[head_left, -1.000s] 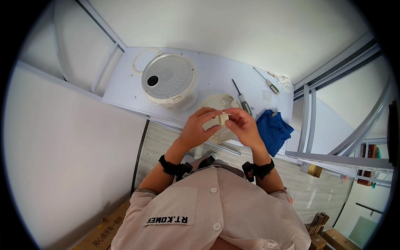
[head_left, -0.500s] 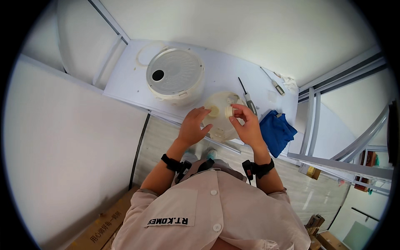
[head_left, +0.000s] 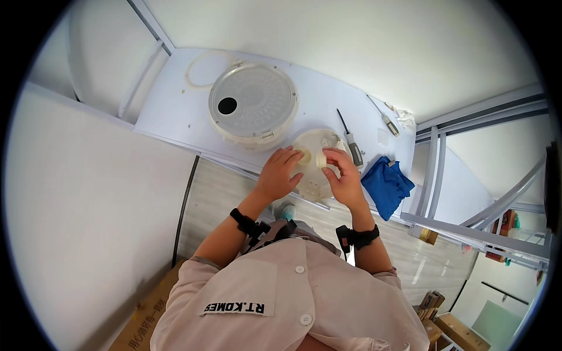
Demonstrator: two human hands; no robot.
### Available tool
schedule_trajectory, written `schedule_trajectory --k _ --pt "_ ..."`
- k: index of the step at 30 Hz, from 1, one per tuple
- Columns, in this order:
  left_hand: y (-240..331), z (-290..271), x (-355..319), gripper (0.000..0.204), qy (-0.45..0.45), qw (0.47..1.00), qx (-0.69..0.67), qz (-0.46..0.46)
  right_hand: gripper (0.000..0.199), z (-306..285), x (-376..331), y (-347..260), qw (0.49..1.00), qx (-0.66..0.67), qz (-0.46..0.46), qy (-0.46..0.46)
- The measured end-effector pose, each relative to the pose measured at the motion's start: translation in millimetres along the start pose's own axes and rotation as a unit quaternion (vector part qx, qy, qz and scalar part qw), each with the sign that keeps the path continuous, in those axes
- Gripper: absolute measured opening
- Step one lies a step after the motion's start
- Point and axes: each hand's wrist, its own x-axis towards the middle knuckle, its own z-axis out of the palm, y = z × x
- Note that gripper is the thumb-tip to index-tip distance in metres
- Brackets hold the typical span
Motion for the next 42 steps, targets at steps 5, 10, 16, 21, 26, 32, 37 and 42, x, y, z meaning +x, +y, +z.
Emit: schedule_trajectory --k 5,10,16,21,26,32,37,42 --pt "-12 6 -4 0.071 -0.003 1.000 -0.003 -0.029 0.046 7 4 -4 0.980 -0.188 -0.058 -0.034" --pt "-17 10 -8 0.073 -0.007 0.996 -0.049 -0.067 0.045 20 4 10 0.976 -0.210 -0.007 -0.049" --pt "-22 11 -3 0.067 -0.005 0.994 -0.057 -0.088 0.044 31 18 20 0.966 -0.254 -0.031 -0.042" --pt "-24 15 -3 0.061 0.006 0.995 -0.037 -0.088 0.043 36 21 32 0.970 -0.235 -0.024 -0.062" --pt "-29 16 -5 0.059 0.018 0.996 -0.037 -0.074 0.041 37 18 38 0.970 -0.233 -0.018 -0.073" --pt "-29 18 -7 0.054 0.023 0.995 -0.044 -0.084 0.044 36 20 37 0.974 -0.219 -0.027 -0.057" --pt "-30 20 -8 0.055 0.028 0.996 -0.043 -0.078 0.044 33 15 40 0.996 -0.067 0.053 -0.021" --pt "-32 23 -8 0.055 0.025 0.996 -0.028 -0.079 0.044 29 14 43 0.995 -0.090 0.041 -0.026"
